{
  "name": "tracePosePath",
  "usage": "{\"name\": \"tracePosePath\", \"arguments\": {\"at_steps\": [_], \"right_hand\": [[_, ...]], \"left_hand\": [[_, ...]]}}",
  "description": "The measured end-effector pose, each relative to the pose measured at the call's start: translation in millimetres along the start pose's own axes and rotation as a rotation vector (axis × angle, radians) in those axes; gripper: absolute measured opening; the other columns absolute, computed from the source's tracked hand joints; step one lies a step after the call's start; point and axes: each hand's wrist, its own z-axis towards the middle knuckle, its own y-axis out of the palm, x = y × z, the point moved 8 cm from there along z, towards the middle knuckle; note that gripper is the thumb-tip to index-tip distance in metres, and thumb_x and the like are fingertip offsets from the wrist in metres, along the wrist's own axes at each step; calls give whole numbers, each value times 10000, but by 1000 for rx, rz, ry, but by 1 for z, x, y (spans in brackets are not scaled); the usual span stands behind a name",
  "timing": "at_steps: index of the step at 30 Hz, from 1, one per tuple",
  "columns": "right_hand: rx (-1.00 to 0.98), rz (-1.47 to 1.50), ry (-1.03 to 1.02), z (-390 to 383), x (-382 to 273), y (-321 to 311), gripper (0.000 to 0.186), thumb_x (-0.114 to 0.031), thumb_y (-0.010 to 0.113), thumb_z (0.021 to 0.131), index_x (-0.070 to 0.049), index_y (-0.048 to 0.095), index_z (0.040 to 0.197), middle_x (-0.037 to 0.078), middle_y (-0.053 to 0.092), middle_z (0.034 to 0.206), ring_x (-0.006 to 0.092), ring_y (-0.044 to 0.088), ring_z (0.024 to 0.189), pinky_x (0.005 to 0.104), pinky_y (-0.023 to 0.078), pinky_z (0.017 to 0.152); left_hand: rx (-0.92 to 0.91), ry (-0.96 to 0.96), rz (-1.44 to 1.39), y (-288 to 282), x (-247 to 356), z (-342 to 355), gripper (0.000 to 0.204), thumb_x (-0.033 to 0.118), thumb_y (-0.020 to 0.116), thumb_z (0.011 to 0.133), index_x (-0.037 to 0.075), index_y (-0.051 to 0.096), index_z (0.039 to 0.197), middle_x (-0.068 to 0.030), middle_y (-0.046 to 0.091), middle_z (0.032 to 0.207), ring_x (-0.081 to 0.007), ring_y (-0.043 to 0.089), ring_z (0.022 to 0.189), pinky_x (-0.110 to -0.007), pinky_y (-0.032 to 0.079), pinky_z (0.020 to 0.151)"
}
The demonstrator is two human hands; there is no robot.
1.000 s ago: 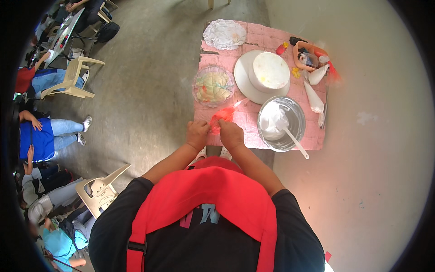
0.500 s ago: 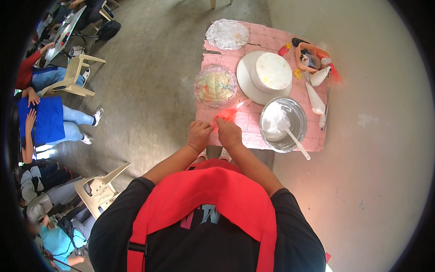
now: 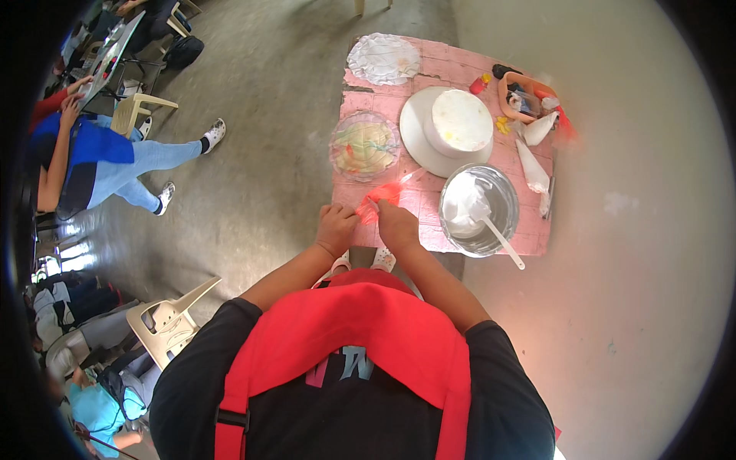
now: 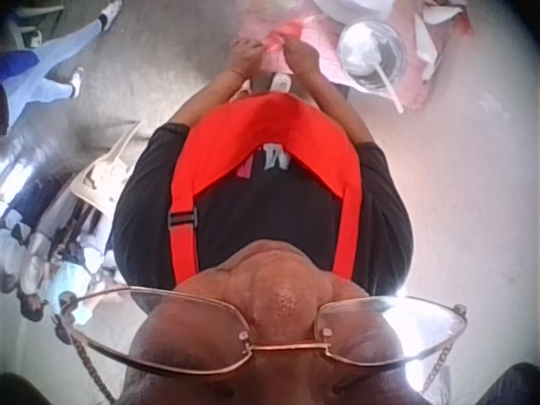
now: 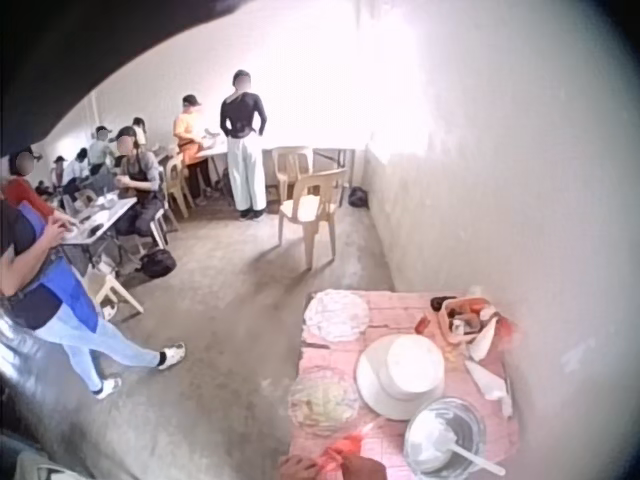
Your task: The person stands at a table and repeatedly folds, twists, and adjusts a pink disposable piping bag. They handle the bag with both hands, occasionally picking up a white piping tip and attempting to insert it into the bag opening. The person continues to manipulate the bag throughout the clip without filling it or applying it to a cake.
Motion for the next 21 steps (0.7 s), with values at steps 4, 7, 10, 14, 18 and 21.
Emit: {"name": "tracePosePath", "arguments": {"at_steps": [4, 7, 10, 14, 18, 21], "right_hand": [[88, 291, 37, -17, 16, -31, 173, -179, 615, 828, -40, 543, 901, 204, 607, 705, 388, 610, 687, 458, 458, 604], [56, 323, 112, -33, 34, -30, 186, -198, 605, 831, -50, 547, 927, 197, 621, 737, 390, 609, 710, 468, 458, 618], [64, 331, 91, -45, 37, -25, 192, -194, 614, 823, -47, 552, 929, 199, 623, 749, 392, 609, 711, 464, 466, 623], [73, 329, 46, -51, 31, -17, 198, -192, 626, 815, -48, 556, 931, 194, 624, 753, 387, 611, 709, 461, 473, 625], [58, 322, 37, -53, 30, -9, 196, -189, 627, 814, -52, 555, 934, 186, 626, 752, 379, 614, 708, 455, 477, 622], [45, 326, 51, -53, 30, -5, 193, -186, 625, 815, -53, 551, 933, 182, 628, 748, 376, 615, 707, 453, 478, 621]], "left_hand": [[-41, -125, -112, -10, -2, 7, 86, 137, 633, 652, 149, 627, 737, 22, 570, 833, -201, 528, 855, -383, 346, 781], [-31, -226, -154, -22, 4, 19, 138, 138, 641, 666, 135, 636, 803, -15, 564, 858, -220, 525, 878, -400, 341, 807], [5, -169, -158, -21, 14, 30, 159, 143, 644, 688, 125, 624, 845, -42, 565, 877, -228, 532, 879, -400, 353, 807], [-66, -163, -218, 22, 0, 21, 146, 97, 649, 690, 95, 592, 824, -84, 564, 875, -279, 550, 850, -410, 414, 754], [18, -345, -368, 19, -6, 21, 154, 39, 661, 673, 58, 568, 794, -117, 569, 840, -342, 564, 809, -432, 455, 693], [-64, -313, -379, 30, -8, 16, 157, 31, 666, 670, 49, 569, 792, -130, 574, 810, -347, 573, 799, -442, 454, 703]]}}
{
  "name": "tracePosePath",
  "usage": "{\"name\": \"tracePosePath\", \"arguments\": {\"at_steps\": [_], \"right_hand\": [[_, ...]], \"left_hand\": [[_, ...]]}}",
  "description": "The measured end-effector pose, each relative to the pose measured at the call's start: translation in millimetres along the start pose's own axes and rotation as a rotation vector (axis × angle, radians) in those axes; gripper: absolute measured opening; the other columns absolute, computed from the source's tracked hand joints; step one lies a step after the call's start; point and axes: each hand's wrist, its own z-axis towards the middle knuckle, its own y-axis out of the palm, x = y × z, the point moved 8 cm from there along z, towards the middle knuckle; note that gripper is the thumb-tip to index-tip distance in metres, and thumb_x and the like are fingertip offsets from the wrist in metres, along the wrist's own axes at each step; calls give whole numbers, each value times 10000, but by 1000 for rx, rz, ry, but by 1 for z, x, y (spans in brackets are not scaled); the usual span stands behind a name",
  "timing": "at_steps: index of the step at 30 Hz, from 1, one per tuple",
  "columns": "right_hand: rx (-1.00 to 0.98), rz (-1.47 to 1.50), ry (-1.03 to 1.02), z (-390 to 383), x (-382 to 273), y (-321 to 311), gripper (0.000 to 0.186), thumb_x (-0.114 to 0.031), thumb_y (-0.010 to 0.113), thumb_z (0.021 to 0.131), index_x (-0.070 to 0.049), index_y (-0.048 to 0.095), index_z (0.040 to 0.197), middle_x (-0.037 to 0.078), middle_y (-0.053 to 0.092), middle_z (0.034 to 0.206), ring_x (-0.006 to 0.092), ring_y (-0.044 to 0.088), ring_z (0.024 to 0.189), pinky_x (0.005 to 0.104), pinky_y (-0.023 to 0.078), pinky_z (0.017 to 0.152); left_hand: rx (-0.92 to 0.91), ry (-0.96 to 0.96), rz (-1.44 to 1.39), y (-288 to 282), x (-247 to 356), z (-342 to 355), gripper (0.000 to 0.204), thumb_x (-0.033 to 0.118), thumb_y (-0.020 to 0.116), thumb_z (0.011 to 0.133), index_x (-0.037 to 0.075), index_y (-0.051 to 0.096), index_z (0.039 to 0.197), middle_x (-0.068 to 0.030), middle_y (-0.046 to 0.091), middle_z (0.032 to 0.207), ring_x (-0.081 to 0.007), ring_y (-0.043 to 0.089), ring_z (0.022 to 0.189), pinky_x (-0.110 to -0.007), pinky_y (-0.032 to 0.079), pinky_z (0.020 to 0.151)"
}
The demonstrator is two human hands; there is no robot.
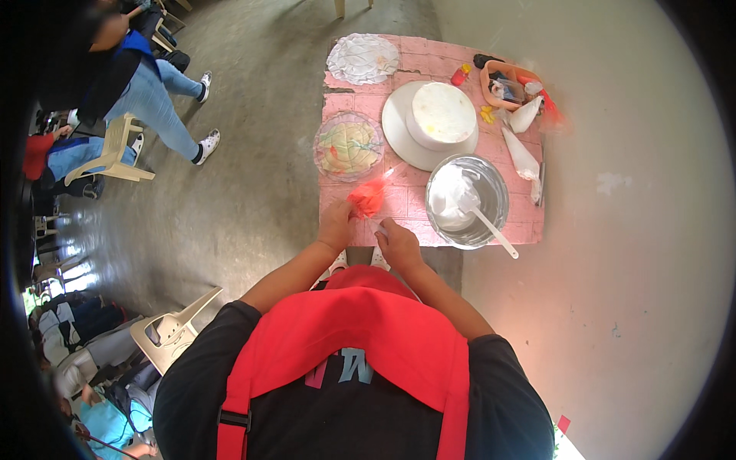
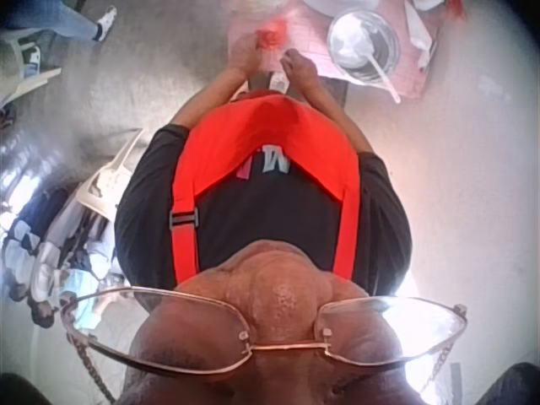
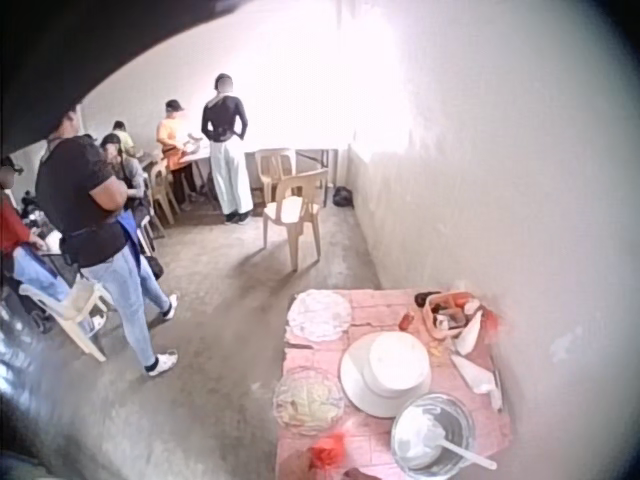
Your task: The person stands at a table and repeatedly folds, twists, and adjusts a pink disposable piping bag. They handle the bag with both hands, occasionally picking up a white piping tip and attempting to insert it into the bag opening. The person continues to manipulate the bag throughout the clip without filling it or applying it to a cake.
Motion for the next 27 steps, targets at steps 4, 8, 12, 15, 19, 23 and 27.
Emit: {"name": "tracePosePath", "arguments": {"at_steps": [4, 8, 12, 15, 19, 23, 27], "right_hand": [[32, 8, -18, 2, -3, -2, 178, -153, 643, 813, -37, 564, 922, 180, 606, 692, 362, 611, 657, 418, 469, 590], [45, 9, -19, 1, -3, -5, 173, -149, 642, 813, -36, 565, 919, 177, 606, 688, 359, 610, 649, 419, 467, 584], [80, 5, -8, -3, -5, -15, 172, -164, 625, 819, -45, 561, 927, 168, 616, 723, 360, 609, 675, 435, 472, 608], [173, -53, -109, -7, -16, -26, 149, -157, 611, 815, -60, 557, 914, 144, 608, 727, 342, 600, 686, 436, 473, 612], [136, -162, -303, -1, -31, -17, 130, -114, 630, 790, -53, 573, 890, 135, 603, 732, 323, 600, 688, 412, 478, 609], [63, -203, -332, 14, -39, 1, 83, -103, 591, 801, -65, 533, 847, 122, 594, 721, 314, 592, 682, 416, 476, 603], [-19, -282, -325, 23, -41, 24, 84, -118, 564, 815, -67, 496, 816, 114, 588, 718, 312, 586, 679, 419, 472, 598]], "left_hand": [[42, -83, -25, 3, -11, -1, 156, 47, 672, 673, 53, 574, 794, -135, 578, 803, -337, 579, 785, -439, 458, 698], [-43, -43, 96, 5, -3, 1, 126, 59, 649, 702, 50, 577, 804, -145, 576, 811, -336, 579, 787, -433, 462, 706], [-45, 205, 93, 7, 18, -6, 102, 40, 597, 741, 38, 560, 836, -164, 563, 817, -354, 569, 782, -436, 461, 706], [-46, 291, -112, 1, 30, -12, 120, 3, 561, 752, 34, 533, 865, -172, 551, 818, -379, 553, 771, -439, 455, 680], [-20, 233, -261, 1, 19, -14, 115, -8, 551, 756, 30, 526, 862, -156, 533, 794, -326, 559, 717, -389, 461, 646], [-95, 44, -254, 5, 2, -17, 149, 6, 566, 742, 36, 525, 882, -158, 558, 766, -341, 568, 703, -399, 464, 636], [33, -253, -345, 3, -13, -19, 114, 15, 581, 736, 35, 534, 837, -154, 599, 732, -328, 604, 695, -394, 478, 622]]}}
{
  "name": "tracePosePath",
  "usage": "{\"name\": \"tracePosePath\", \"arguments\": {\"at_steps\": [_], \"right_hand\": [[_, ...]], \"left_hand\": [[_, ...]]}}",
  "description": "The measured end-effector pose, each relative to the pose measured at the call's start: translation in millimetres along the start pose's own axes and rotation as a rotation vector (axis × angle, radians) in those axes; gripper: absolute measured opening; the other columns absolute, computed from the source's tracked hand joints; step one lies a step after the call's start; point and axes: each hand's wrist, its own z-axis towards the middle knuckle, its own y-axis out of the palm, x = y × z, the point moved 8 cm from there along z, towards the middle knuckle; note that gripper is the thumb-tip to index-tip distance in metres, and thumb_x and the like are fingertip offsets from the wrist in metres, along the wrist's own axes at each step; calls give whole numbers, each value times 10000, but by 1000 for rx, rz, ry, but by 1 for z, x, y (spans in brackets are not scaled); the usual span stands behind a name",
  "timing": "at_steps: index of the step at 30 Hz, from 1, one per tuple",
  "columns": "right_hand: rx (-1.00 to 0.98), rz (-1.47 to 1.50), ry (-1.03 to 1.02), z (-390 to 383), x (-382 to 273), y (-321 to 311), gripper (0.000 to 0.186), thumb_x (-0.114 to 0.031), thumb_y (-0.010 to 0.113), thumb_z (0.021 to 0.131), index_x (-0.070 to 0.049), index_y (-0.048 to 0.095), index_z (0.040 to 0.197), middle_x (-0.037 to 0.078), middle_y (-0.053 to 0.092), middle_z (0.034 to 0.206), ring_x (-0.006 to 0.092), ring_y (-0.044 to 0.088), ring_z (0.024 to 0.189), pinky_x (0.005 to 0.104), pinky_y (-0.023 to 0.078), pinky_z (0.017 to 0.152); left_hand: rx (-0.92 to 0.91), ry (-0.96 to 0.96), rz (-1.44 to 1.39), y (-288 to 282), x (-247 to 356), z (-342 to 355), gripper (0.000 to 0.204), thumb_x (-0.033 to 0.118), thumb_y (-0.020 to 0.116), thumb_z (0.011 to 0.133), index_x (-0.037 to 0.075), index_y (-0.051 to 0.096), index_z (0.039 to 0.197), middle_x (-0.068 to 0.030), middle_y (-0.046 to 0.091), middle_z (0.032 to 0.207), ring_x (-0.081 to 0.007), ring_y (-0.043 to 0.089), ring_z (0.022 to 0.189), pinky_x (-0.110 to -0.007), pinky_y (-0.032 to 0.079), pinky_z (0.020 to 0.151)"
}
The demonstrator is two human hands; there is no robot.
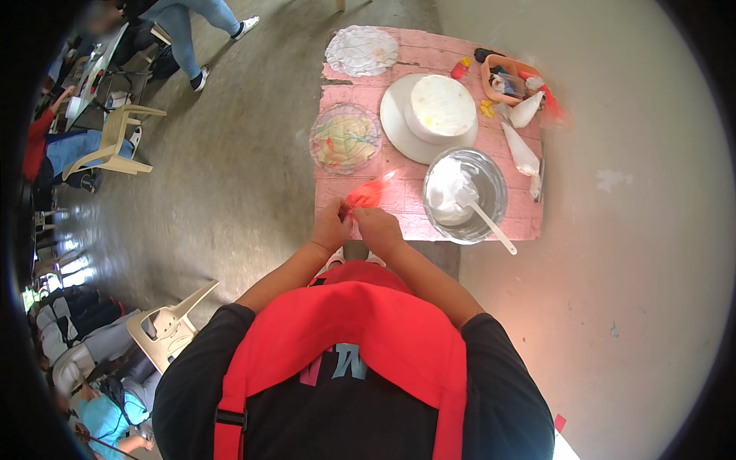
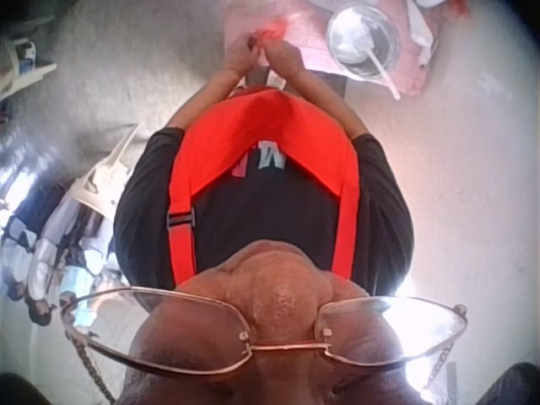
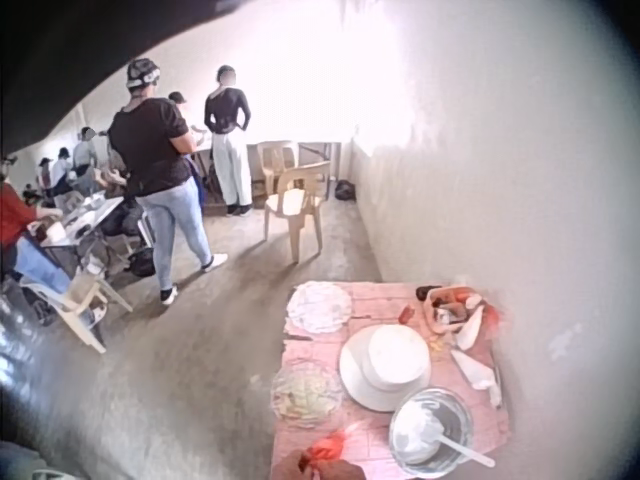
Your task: The person stands at a table and repeatedly folds, twists, and adjusts a pink disposable piping bag. They handle the bag with both hands, occasionally picking up a white piping tip and attempting to insert it into the bag opening. The person continues to manipulate the bag throughout the clip without filling it or applying it to a cake.
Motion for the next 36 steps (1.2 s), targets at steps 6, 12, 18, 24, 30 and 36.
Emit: {"name": "tracePosePath", "arguments": {"at_steps": [6, 12, 18, 24, 30, 36], "right_hand": [[55, 95, -10, -1, -9, -10, 77, -121, 563, 806, -75, 521, 850, 104, 594, 735, 296, 598, 699, 416, 481, 598], [122, 107, -58, -5, -15, -21, 74, -120, 560, 798, -80, 525, 849, 98, 591, 729, 293, 597, 684, 419, 481, 588], [-58, 19, -55, 6, -13, 16, 93, -146, 544, 797, -82, 516, 859, 94, 609, 744, 283, 606, 680, 400, 483, 577], [-94, -101, -27, 22, -11, 27, 121, -121, 541, 786, -82, 509, 896, 97, 620, 757, 281, 618, 699, 400, 494, 586], [-109, -74, 100, 28, 12, 15, 94, -114, 516, 814, -71, 498, 896, 140, 607, 713, 335, 607, 671, 450, 480, 587], [-152, -78, 31, 10, -9, 24, 88, -100, 513, 805, -72, 496, 886, 134, 609, 699, 331, 611, 665, 447, 482, 585]], "left_hand": [[75, 36, 46, -21, 2, -1, 87, 29, 605, 722, 21, 549, 789, -114, 582, 652, -199, 591, 603, -304, 482, 573], [22, 38, -14, -28, 11, -6, 87, 38, 604, 705, 41, 534, 757, -133, 565, 654, -285, 569, 598, -363, 463, 560], [29, 89, 42, -27, 5, -4, 97, 31, 617, 696, 25, 527, 732, -154, 569, 711, -319, 569, 642, -377, 458, 578], [36, 66, 145, -19, 2, 6, 97, 34, 634, 667, 26, 553, 719, -167, 586, 766, -366, 566, 735, -429, 467, 667], [96, 48, 169, -18, -16, 9, 60, 38, 628, 668, 23, 588, 711, -176, 601, 757, -365, 584, 732, -428, 479, 670], [77, 5, 127, -23, -14, 11, 59, 54, 634, 677, 21, 587, 693, -174, 606, 745, -357, 592, 707, -431, 482, 656]]}}
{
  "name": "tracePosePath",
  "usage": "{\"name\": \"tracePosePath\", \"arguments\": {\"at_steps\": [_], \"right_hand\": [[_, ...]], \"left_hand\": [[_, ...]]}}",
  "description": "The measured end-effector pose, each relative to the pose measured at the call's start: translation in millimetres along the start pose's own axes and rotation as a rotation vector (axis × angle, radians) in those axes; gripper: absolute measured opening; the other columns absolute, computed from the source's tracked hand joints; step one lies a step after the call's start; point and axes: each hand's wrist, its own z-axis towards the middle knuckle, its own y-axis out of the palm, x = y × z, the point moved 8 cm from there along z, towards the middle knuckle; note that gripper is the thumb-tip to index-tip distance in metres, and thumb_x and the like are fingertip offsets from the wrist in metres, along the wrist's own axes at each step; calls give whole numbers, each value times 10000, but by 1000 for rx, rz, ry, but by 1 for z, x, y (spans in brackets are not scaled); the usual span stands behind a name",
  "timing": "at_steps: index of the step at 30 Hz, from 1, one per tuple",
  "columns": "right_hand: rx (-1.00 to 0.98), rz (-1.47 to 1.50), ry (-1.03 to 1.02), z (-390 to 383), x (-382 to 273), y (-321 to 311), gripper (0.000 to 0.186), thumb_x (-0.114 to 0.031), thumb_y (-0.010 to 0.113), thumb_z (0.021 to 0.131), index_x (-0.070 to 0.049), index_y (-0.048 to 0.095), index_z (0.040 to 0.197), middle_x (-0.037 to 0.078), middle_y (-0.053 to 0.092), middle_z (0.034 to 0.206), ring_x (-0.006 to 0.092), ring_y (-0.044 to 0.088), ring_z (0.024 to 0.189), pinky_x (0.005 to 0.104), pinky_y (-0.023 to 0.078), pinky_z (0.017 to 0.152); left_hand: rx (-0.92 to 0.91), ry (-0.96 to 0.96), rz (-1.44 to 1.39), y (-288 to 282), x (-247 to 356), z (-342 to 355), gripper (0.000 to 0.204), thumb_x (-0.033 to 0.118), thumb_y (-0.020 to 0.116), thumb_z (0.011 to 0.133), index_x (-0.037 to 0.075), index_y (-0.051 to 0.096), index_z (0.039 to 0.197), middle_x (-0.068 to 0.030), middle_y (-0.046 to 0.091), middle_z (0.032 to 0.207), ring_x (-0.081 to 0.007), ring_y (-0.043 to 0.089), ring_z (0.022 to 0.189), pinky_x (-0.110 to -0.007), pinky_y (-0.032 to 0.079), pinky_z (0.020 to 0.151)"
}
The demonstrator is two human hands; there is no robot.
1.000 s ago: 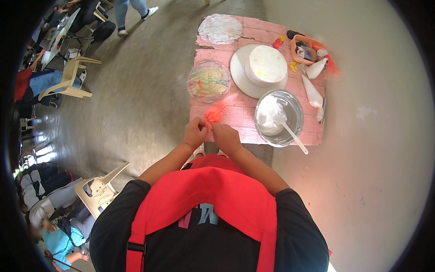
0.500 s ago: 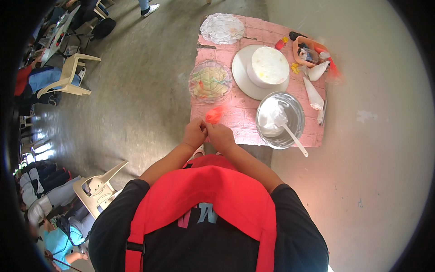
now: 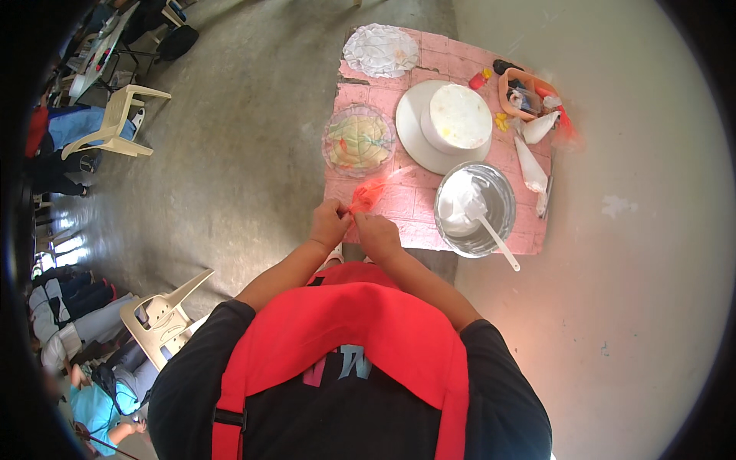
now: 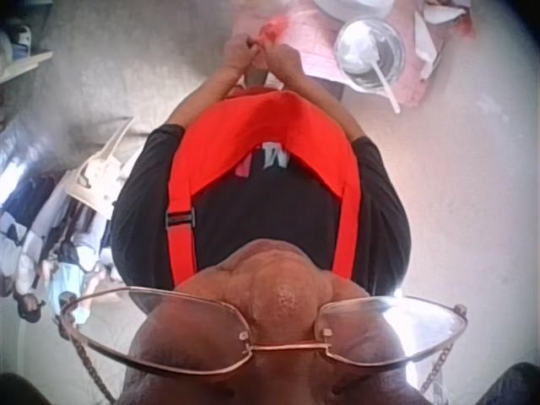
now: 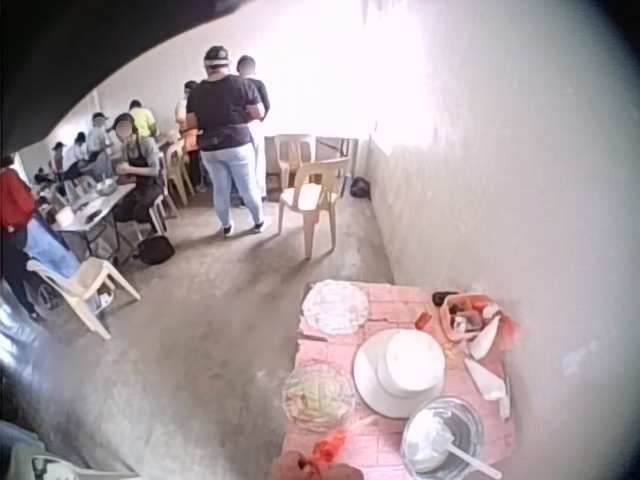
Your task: The person stands at a table and repeatedly folds, twists, and adjusts a pink disposable piping bag. They handle the bag with both hands, occasionally picking up a white piping tip and attempting to insert it into the bag opening. The person continues to manipulate the bag throughout the clip without filling it or applying it to a cake.
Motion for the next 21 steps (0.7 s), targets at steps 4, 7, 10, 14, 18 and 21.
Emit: {"name": "tracePosePath", "arguments": {"at_steps": [4, 7, 10, 14, 18, 21], "right_hand": [[8, -63, 15, 21, 2, -3, 90, -88, 514, 795, -75, 495, 881, 124, 614, 702, 319, 616, 664, 434, 490, 582], [79, -29, 16, 24, 1, -6, 75, -96, 514, 803, -70, 496, 871, 126, 612, 690, 332, 614, 658, 446, 487, 575], [112, -10, 178, 22, 19, -14, 63, -113, 516, 819, -63, 493, 848, 132, 605, 670, 338, 610, 638, 460, 478, 564], [63, 36, 81, 9, 4, -4, 88, -140, 522, 836, -58, 492, 834, 151, 601, 662, 340, 610, 622, 471, 465, 555], [-16, -10, 95, 16, 3, 6, 73, -113, 504, 822, -60, 487, 870, 149, 604, 667, 352, 613, 633, 473, 474, 563], [-5, -60, 148, 32, 19, -1, 83, -103, 496, 816, -60, 485, 886, 162, 623, 704, 353, 622, 652, 469, 480, 577]], "left_hand": [[27, 20, 89, -3, 10, 2, 63, 63, 640, 678, 22, 598, 701, -172, 613, 746, -356, 598, 705, -423, 486, 657], [38, 7, 100, 0, 2, 1, 68, 65, 648, 681, 19, 602, 701, -171, 614, 737, -346, 601, 692, -412, 487, 645], [68, -4, 60, -2, -3, 0, 80, 65, 660, 685, 11, 602, 701, -169, 612, 718, -333, 602, 672, -397, 486, 621], [47, -46, 16, -3, -4, 1, 84, 75, 664, 693, 12, 614, 716, -167, 623, 730, -329, 609, 679, -395, 493, 633], [53, 13, 74, -3, 0, 1, 100, 85, 672, 691, 9, 614, 719, -164, 630, 733, -317, 618, 675, -399, 493, 635], [33, 14, 108, 1, -3, -1, 61, 65, 636, 700, 14, 612, 720, -179, 621, 764, -353, 607, 729, -410, 494, 674]]}}
